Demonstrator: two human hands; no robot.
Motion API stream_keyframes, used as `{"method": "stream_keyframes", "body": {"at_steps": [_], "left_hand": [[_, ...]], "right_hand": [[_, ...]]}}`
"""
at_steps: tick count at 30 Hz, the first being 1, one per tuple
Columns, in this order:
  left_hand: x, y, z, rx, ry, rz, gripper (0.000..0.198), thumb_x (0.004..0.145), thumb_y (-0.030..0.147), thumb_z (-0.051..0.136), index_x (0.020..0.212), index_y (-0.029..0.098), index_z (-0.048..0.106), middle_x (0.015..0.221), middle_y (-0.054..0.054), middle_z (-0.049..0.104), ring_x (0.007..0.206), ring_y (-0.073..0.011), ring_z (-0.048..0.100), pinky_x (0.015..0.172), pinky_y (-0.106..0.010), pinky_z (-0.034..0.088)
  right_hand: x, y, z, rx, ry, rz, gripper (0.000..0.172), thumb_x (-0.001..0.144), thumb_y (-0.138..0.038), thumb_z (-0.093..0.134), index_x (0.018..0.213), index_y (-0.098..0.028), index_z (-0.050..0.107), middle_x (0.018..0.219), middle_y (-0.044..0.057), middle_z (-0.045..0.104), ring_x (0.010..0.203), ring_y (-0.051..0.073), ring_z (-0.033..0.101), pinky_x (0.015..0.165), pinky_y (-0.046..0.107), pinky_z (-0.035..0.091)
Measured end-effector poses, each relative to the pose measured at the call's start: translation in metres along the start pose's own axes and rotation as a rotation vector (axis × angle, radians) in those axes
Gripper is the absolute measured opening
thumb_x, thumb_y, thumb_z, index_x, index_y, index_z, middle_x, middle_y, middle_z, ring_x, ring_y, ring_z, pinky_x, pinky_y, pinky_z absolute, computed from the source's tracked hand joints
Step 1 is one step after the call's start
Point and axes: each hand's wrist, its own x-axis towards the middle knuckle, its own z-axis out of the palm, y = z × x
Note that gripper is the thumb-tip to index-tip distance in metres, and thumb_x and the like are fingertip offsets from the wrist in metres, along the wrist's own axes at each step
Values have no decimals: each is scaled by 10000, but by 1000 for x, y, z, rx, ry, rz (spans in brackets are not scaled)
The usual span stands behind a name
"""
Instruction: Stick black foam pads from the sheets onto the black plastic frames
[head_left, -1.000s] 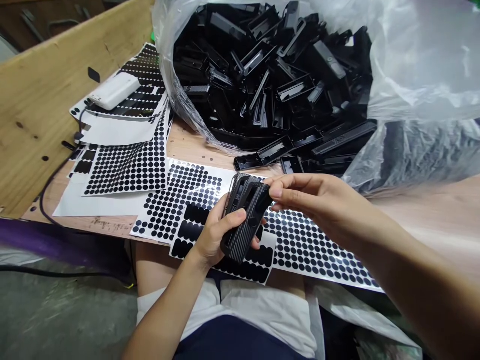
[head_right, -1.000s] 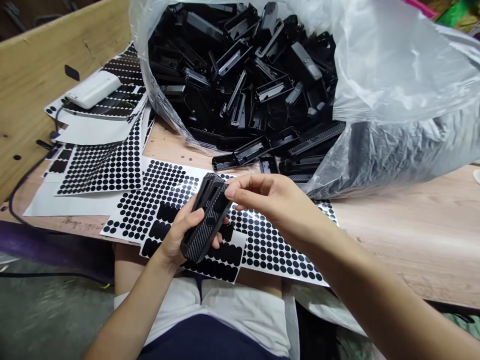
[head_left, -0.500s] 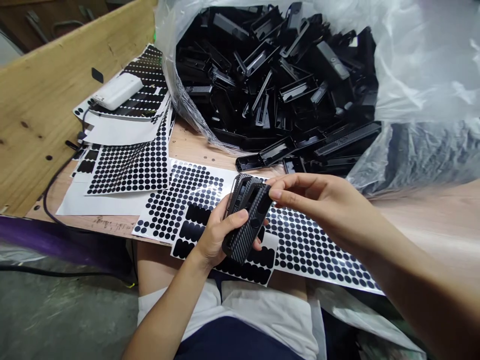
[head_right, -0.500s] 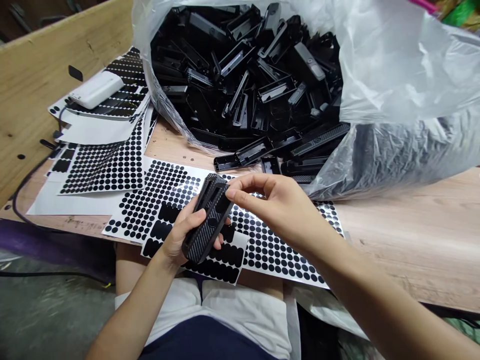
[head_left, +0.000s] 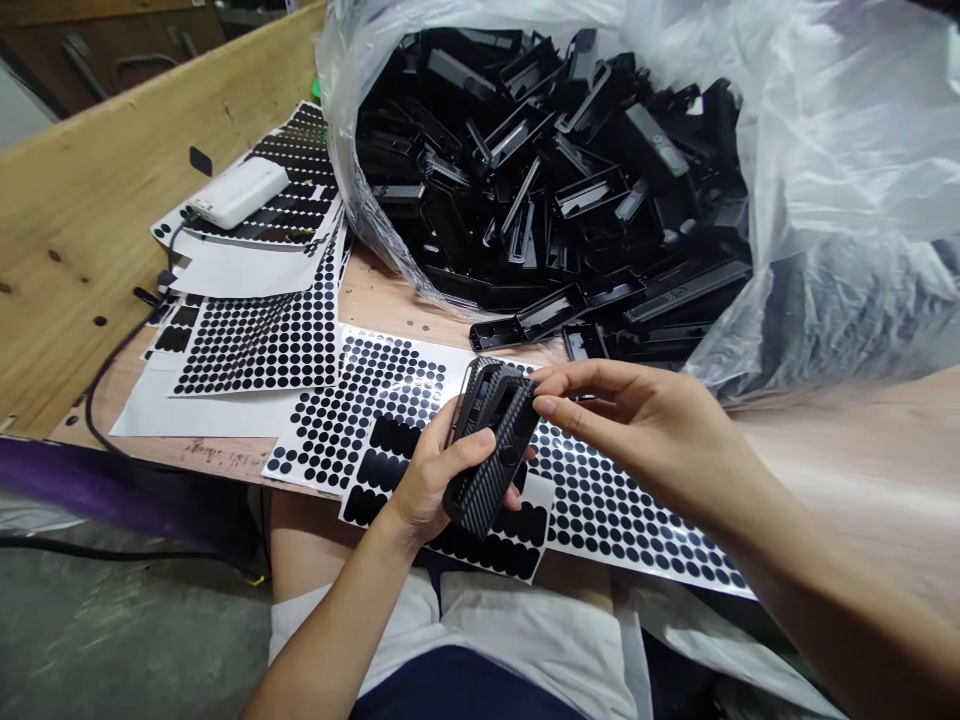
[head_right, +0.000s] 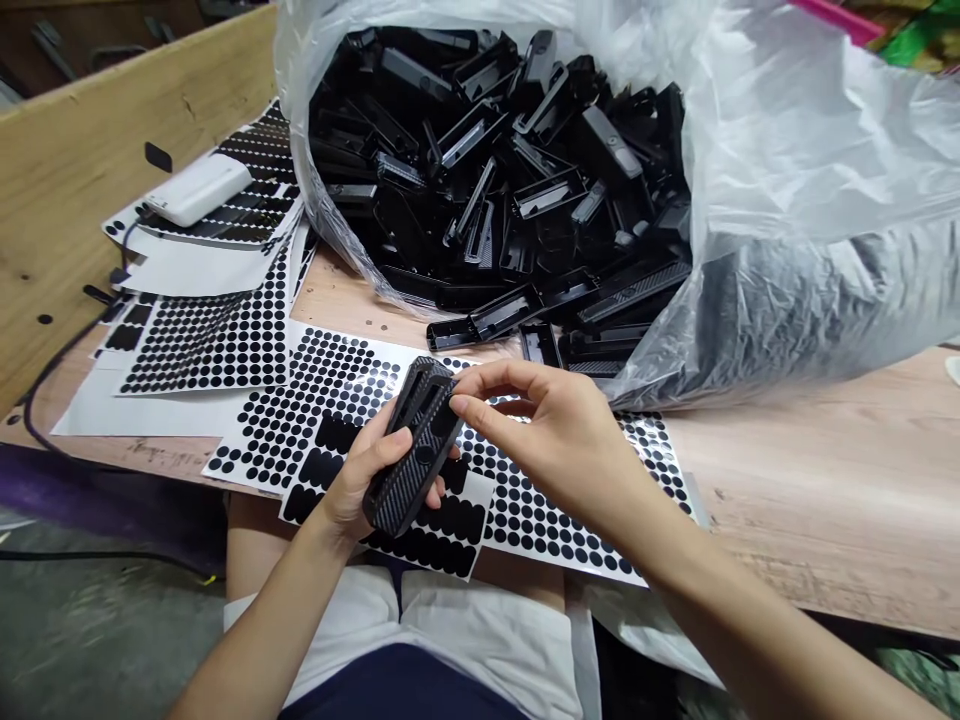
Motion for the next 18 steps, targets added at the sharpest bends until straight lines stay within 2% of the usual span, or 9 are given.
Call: {"method": "stream_keyframes", "body": {"at_steps": [6, 8, 11, 12, 14, 15, 16, 17, 18], "left_hand": [[0, 0, -1, -2, 23, -13, 605, 795, 465, 807, 1214, 160, 496, 862, -66, 739, 522, -166, 709, 499, -219, 548], [0, 0, 0, -3, 40, -13, 613, 783, 474, 817, 1203, 159, 499, 850, -64, 735, 518, -165, 706, 492, -214, 542], [-1, -3, 0, -2, 88, 10, 601, 783, 492, 812, 1182, 153, 516, 845, -68, 732, 511, -156, 698, 491, -209, 531], [-2, -6, -1, -6, 94, 12, 616, 778, 506, 812, 1190, 156, 516, 844, -69, 731, 507, -157, 695, 479, -206, 518], [-3, -12, -5, -2, 95, 9, 680, 762, 511, 820, 1253, 165, 500, 852, -73, 734, 487, -157, 678, 445, -203, 478], [-2, -16, -10, 0, 115, 26, 726, 765, 508, 815, 1312, 169, 477, 842, -71, 734, 479, -159, 670, 444, -210, 468], [0, -20, -15, 19, 127, 24, 772, 779, 495, 808, 1375, 173, 441, 846, -71, 736, 503, -173, 680, 481, -239, 493], [2, -23, -20, 42, 147, 27, 819, 786, 489, 803, 1433, 185, 405, 853, -71, 740, 555, -188, 701, 541, -262, 519], [4, -25, -26, 71, 167, 71, 854, 770, 463, 821, 1460, 191, 399, 866, -74, 745, 652, -206, 731, 632, -280, 542]], "right_hand": [[-4, 2, 2, -129, 10, -73, 313, 876, -512, 726, 907, -202, 749, 922, 75, 775, 858, 249, 735, 810, 402, 617], [-5, 4, 6, -210, 73, -161, 254, 911, -469, 694, 908, -219, 739, 1046, 98, 758, 998, 284, 725, 875, 447, 610], [-8, 9, 18, -287, 286, -282, 240, 910, -442, 687, 1056, -254, 726, 1332, 124, 652, 1260, 330, 619, 982, 515, 574], [-9, 13, 23, -233, 306, -271, 333, 895, -457, 697, 1171, -270, 699, 1379, 123, 630, 1267, 327, 619, 945, 489, 600], [-10, 29, 31, -30, 158, -138, 493, 874, -498, 707, 1320, -301, 639, 1362, 106, 669, 1162, 294, 695, 821, 390, 648], [-9, 40, 34, 43, 148, -71, 495, 878, -534, 682, 1307, -288, 657, 1341, 109, 690, 1137, 294, 711, 816, 371, 648], [-7, 54, 37, 97, 194, -23, 497, 873, -578, 661, 1257, -264, 695, 1309, 114, 710, 1130, 300, 713, 823, 354, 641], [-4, 69, 39, 136, 229, 22, 506, 849, -623, 661, 1159, -231, 742, 1193, 120, 755, 1064, 305, 732, 789, 336, 637], [-1, 85, 41, 155, 306, 71, 531, 799, -681, 667, 1017, -208, 774, 962, 109, 789, 874, 293, 757, 681, 319, 629]]}}
